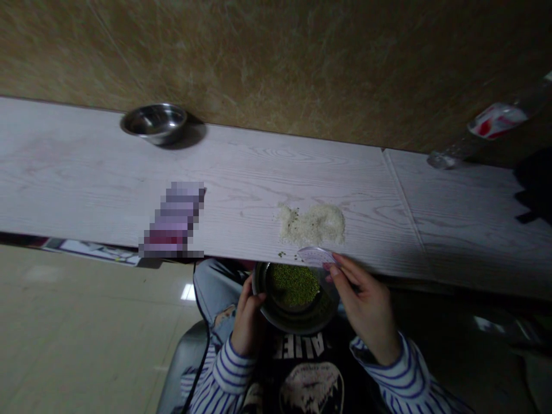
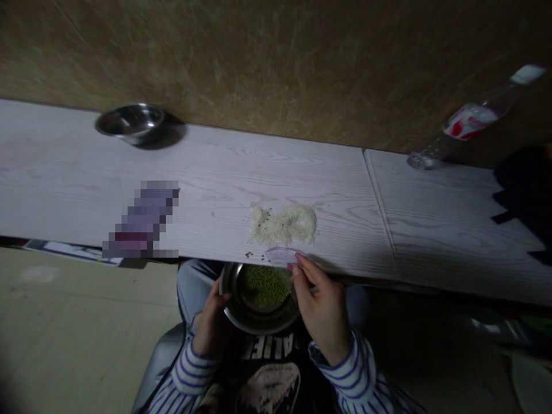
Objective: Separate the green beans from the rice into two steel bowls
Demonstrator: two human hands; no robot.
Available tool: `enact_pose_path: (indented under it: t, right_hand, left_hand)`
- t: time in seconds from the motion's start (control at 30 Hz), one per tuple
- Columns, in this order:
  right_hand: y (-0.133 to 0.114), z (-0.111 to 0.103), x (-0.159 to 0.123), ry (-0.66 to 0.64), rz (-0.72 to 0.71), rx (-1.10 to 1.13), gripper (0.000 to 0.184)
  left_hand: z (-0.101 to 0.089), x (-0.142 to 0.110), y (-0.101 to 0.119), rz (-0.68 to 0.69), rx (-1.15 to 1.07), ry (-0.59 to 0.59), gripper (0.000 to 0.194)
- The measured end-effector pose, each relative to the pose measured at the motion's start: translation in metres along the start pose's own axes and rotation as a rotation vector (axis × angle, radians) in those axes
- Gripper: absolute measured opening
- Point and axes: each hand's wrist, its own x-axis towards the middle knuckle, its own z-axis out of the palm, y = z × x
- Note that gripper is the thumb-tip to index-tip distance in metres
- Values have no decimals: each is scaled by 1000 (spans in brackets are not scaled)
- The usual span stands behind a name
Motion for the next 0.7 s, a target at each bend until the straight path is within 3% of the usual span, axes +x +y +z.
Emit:
enact_pose_path:
  t: [0.33,0.7]
  right_hand:
    - [-3,14,11,-85,-20,40,27]
    - [-11,26,30,-339,-37,36,32]
  left_hand:
    - [-4,1,4,17,-24,20,50]
    - [-23,6,13,46,21,57,51]
